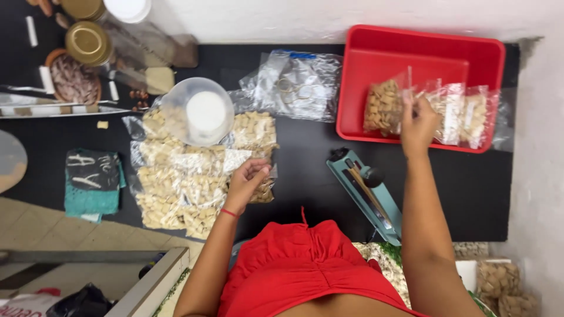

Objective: The person is sealing small plastic bags filled with snacks using a manual impulse heat sealer on a workstation.

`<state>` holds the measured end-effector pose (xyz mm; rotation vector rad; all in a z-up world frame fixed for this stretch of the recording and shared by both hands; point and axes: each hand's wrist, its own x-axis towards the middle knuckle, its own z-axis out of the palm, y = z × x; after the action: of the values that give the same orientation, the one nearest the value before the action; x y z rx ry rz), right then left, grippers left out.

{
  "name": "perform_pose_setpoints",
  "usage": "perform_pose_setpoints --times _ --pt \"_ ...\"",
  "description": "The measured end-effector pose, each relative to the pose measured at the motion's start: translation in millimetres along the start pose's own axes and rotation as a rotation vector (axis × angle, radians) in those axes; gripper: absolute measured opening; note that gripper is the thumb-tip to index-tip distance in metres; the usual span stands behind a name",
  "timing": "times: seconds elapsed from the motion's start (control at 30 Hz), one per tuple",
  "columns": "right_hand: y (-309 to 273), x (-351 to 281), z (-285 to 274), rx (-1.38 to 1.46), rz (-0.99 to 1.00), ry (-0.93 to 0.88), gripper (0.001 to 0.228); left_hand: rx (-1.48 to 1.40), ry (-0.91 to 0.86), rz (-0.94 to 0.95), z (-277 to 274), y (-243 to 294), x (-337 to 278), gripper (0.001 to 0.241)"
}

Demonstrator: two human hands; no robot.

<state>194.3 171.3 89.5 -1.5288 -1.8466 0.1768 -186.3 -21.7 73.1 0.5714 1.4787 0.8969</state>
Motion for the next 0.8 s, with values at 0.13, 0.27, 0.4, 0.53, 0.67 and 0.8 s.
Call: perform_pose_setpoints --times 0.13,0.27,0.4,0.53,0.67,0.8 --pt "36 -27 3 -0.234 0.165 -0.094 0.013 0.287 0.227 0.213 -19 -4 5 0.028" --pt "-3 -37 -37 -0.216 0.224 -0.035 0.015 0.843 0.372 0.665 -38 24 -7 0.033" --pt "-82 -58 -74 0.019 0.067 0.085 0.011 0.938 0.300 0.549 -55 25 -7 0.057" --pt "-133 -100 -74 0.069 -0.086 0.012 0.010 0.820 0.263 0.561 -62 11 2 0.065" --pt "-173 -147 -52 0.214 -0.003 -0.200 0.015 0.971 0.182 0.681 -66 12 4 0.050" --pt "-163 -204 -31 0.209 0.084 -0.271 0.013 1.199 0.094 0.818 -59 14 9 0.035"
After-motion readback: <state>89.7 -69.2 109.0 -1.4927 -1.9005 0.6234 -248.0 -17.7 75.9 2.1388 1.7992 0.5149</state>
